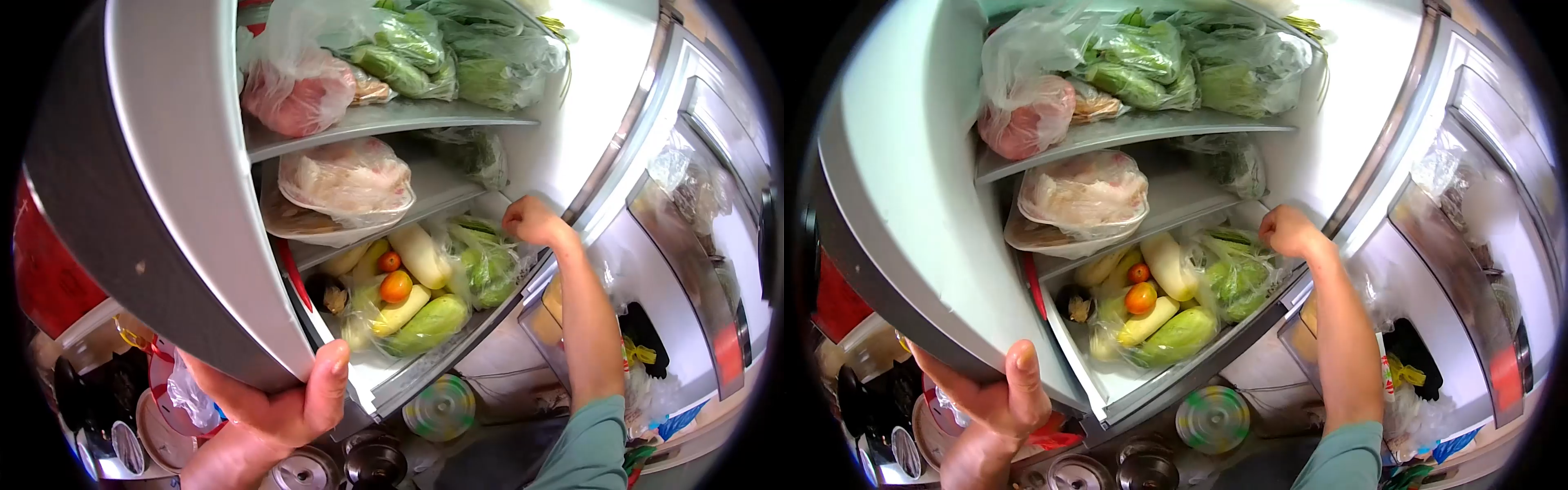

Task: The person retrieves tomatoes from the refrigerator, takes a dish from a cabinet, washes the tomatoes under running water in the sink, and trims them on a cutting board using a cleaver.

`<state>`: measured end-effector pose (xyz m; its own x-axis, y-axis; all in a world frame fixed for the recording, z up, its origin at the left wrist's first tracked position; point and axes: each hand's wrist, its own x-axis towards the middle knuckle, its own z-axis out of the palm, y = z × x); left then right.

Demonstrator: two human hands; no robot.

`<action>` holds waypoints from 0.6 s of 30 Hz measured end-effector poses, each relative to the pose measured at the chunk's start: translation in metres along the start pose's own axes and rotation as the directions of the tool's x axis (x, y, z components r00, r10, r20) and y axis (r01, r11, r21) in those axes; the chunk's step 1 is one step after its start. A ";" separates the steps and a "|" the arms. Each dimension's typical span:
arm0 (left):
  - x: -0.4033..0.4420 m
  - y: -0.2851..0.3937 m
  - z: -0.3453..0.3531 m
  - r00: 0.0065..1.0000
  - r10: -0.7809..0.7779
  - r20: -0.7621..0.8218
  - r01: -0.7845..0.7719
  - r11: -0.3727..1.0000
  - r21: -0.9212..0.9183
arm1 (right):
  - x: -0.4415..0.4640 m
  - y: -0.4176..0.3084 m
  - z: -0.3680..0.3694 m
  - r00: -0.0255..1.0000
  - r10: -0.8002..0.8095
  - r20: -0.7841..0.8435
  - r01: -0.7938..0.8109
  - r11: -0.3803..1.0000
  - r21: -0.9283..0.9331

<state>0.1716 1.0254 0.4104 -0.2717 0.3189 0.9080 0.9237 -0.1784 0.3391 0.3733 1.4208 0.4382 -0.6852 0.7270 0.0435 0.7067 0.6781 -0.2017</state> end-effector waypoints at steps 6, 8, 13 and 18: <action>-0.007 -0.005 0.001 1.000 -0.013 0.017 0.014 0.999 -0.031 | -0.029 -0.034 -0.006 0.988 -0.074 -0.133 0.084 0.994 0.072; 0.003 0.003 0.003 0.999 -0.026 -0.042 0.025 0.999 -0.035 | -0.029 -0.052 -0.015 0.975 -0.052 -0.214 0.054 0.999 0.004; 0.001 0.003 0.006 0.994 -0.034 -0.104 0.030 0.999 -0.042 | 0.053 -0.037 0.004 0.764 0.108 -0.636 -0.102 0.994 0.045; 0.005 0.009 0.009 0.990 -0.010 -0.143 0.012 1.000 0.014 | 0.105 -0.046 0.013 0.787 0.064 -0.613 0.008 0.993 0.114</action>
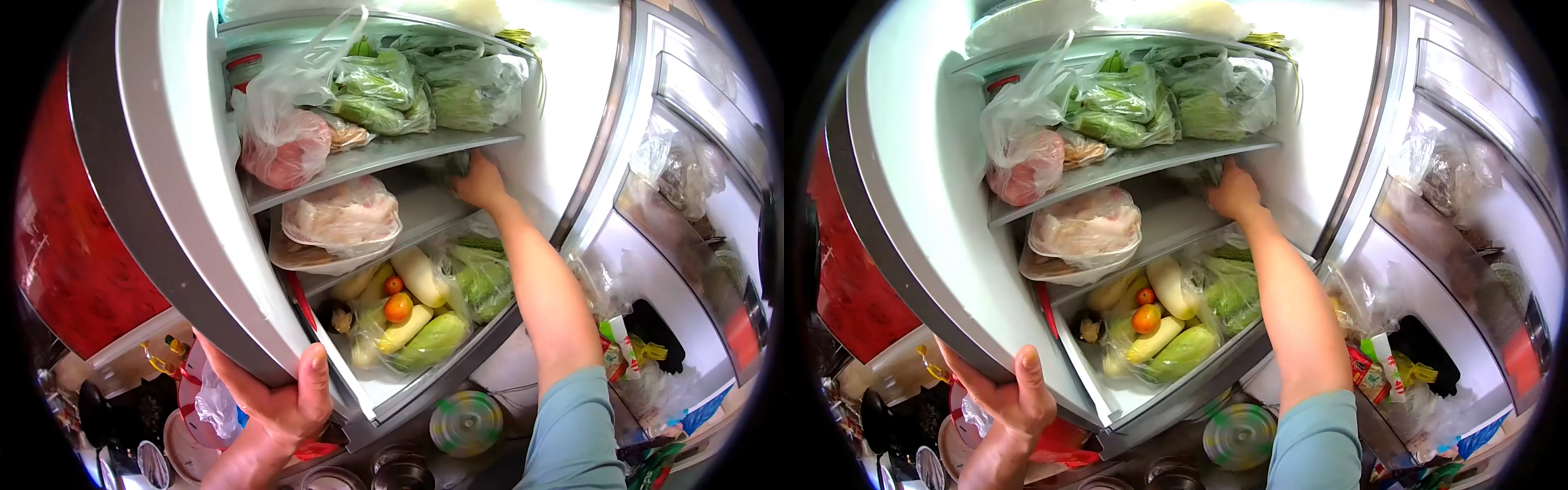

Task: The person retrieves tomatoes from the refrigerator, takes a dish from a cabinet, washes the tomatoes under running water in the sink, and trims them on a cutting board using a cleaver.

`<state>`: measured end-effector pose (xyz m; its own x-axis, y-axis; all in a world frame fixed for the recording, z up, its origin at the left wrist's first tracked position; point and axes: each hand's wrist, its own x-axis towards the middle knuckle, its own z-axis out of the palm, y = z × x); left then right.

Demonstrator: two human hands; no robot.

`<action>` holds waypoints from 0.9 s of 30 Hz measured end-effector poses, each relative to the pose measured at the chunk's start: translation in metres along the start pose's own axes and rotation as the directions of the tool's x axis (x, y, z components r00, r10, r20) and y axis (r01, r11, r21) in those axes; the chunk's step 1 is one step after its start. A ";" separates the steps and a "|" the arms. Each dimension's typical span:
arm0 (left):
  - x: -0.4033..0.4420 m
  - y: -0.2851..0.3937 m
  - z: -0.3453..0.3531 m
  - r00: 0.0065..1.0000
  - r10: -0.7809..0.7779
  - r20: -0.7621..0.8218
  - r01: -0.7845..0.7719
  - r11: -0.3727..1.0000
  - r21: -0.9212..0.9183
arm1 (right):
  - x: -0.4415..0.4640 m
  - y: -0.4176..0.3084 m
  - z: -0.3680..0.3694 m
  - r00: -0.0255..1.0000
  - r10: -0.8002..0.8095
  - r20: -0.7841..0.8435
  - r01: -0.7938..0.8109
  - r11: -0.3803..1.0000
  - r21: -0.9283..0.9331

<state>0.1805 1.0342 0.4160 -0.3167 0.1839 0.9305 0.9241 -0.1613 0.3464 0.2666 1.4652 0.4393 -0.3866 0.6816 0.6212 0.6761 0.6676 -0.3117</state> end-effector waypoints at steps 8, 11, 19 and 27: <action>-0.001 0.001 0.000 1.000 0.011 -0.019 -0.010 0.998 0.063 | -0.090 -0.023 -0.116 0.987 0.157 -0.039 -0.130 0.914 0.384; -0.007 -0.003 0.004 0.998 -0.041 -0.054 0.040 0.999 -0.026 | -0.107 -0.001 -0.123 0.950 0.276 -0.144 -0.189 0.880 0.436; 0.000 0.004 -0.001 1.000 -0.030 -0.003 0.030 0.995 0.091 | -0.030 -0.006 -0.016 0.979 0.202 -0.011 -0.201 0.976 0.079; -0.003 -0.001 0.004 0.997 -0.069 -0.038 0.068 0.998 -0.019 | -0.083 -0.103 -0.085 0.986 -0.093 0.135 0.044 0.944 0.328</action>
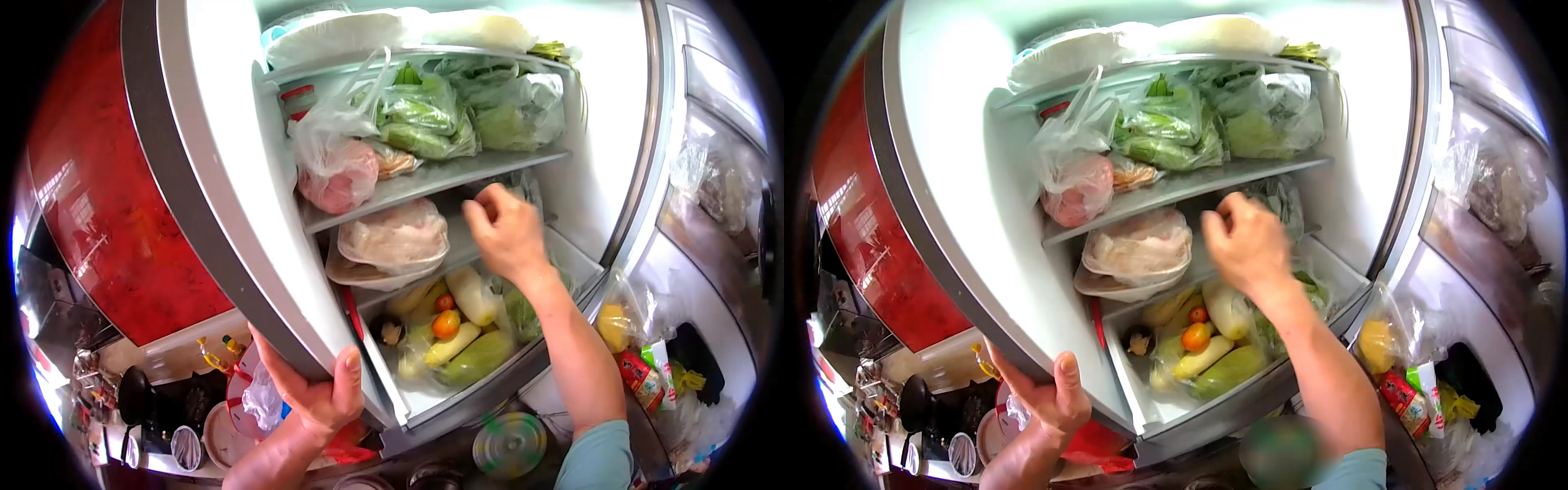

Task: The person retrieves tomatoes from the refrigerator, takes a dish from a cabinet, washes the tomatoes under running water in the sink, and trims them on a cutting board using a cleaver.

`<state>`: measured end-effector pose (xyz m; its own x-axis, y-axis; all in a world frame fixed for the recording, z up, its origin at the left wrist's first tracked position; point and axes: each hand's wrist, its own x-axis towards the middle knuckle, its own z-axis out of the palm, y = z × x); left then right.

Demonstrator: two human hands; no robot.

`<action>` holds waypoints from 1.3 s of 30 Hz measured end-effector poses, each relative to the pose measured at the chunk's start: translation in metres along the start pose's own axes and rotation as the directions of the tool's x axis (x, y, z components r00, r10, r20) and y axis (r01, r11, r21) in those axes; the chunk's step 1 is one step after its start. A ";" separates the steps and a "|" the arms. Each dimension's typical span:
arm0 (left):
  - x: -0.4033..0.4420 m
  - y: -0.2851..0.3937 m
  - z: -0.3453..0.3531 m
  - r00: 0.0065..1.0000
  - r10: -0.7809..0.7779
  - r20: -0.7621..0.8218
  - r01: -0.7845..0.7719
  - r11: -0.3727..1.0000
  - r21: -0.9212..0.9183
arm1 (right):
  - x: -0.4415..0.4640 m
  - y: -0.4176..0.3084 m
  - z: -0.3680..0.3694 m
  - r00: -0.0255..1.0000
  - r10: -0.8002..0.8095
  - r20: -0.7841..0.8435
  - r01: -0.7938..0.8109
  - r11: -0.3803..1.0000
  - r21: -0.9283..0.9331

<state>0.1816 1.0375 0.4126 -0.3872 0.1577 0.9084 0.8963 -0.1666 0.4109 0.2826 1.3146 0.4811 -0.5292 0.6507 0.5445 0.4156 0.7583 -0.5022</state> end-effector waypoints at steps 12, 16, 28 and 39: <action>0.001 0.006 0.001 0.999 -0.027 -0.019 0.026 0.999 -0.026 | -0.011 -0.025 0.036 0.718 0.058 0.693 -0.659 0.375 0.652; 0.004 0.004 0.001 0.998 0.055 -0.002 -0.055 0.998 0.040 | -0.004 -0.028 0.045 0.741 0.118 0.661 -0.657 0.328 0.679; 0.007 0.003 0.003 0.995 0.099 -0.034 -0.096 0.993 0.074 | 0.029 -0.096 -0.019 0.955 -0.201 -0.217 0.258 0.924 0.282; 0.016 0.022 -0.004 0.989 0.149 0.010 -0.149 0.979 0.142 | 0.054 -0.174 0.026 0.907 -0.410 -0.097 0.421 0.868 0.264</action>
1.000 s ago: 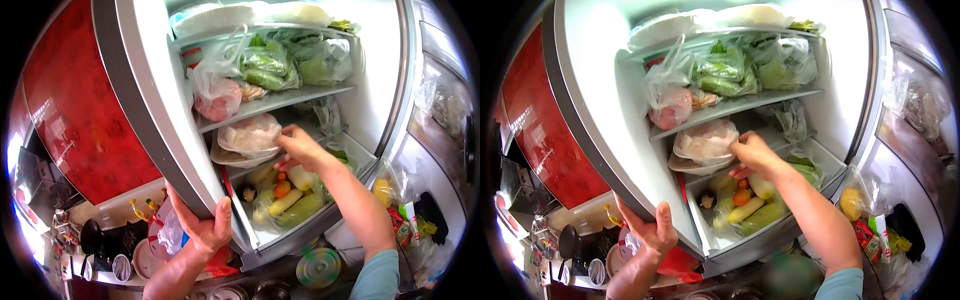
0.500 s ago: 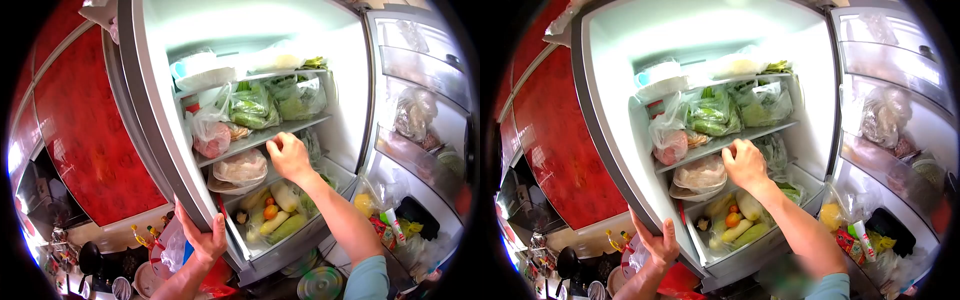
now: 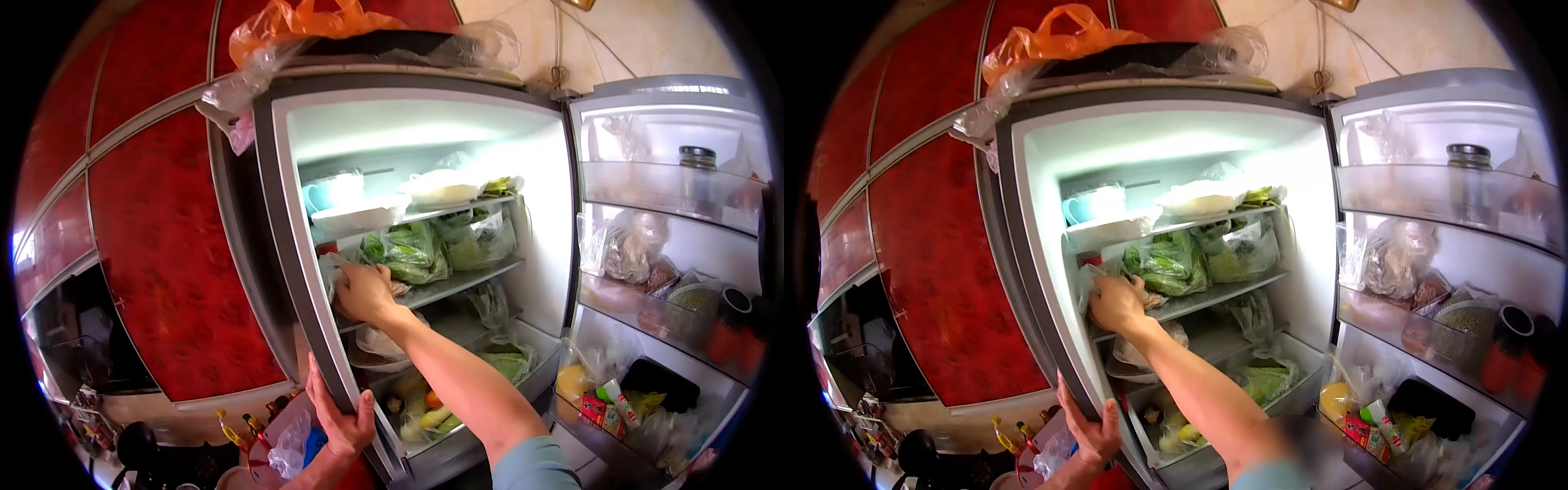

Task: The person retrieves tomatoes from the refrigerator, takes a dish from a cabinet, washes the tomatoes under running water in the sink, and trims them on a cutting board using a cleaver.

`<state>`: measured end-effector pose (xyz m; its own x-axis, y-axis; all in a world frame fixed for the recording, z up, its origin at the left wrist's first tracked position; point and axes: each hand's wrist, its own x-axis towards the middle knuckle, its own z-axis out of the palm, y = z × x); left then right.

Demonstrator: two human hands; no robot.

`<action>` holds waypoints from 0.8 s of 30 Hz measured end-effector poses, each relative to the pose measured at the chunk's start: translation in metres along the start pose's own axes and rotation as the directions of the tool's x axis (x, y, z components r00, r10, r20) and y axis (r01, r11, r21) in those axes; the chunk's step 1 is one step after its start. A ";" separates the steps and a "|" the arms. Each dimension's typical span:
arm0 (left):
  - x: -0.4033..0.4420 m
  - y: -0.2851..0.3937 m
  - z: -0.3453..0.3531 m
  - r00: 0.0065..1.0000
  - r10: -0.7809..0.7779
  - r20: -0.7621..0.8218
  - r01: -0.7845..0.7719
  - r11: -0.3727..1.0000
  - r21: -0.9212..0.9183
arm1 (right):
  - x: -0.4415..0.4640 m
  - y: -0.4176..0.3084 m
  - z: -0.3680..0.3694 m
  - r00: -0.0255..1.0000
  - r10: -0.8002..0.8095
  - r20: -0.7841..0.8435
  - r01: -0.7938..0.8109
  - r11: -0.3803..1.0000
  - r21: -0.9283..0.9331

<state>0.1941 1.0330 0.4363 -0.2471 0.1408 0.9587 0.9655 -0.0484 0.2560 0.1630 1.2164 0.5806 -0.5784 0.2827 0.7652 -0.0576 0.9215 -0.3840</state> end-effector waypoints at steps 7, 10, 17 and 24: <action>0.006 0.004 -0.001 0.997 0.069 -0.027 -0.069 0.998 0.001 | -0.006 0.021 -0.003 0.958 0.003 -0.288 0.048 0.984 0.169; 0.006 0.005 -0.002 0.997 0.072 -0.019 -0.072 0.997 0.003 | -0.014 0.016 -0.022 0.942 0.218 -0.254 -0.072 0.872 0.484; 0.008 0.005 -0.002 0.996 0.090 -0.022 -0.089 0.996 0.009 | 0.013 0.072 -0.014 0.744 0.527 -0.410 0.232 0.372 0.899; 0.006 0.002 -0.001 0.997 0.071 -0.017 -0.071 0.997 0.018 | 0.008 0.067 -0.066 0.592 0.757 -0.276 0.450 -0.027 0.893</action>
<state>0.1946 1.0327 0.4429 -0.1791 0.1204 0.9764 0.9819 -0.0401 0.1851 0.2077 1.2981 0.5953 -0.1618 0.9387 0.3045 -0.9851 -0.1352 -0.1065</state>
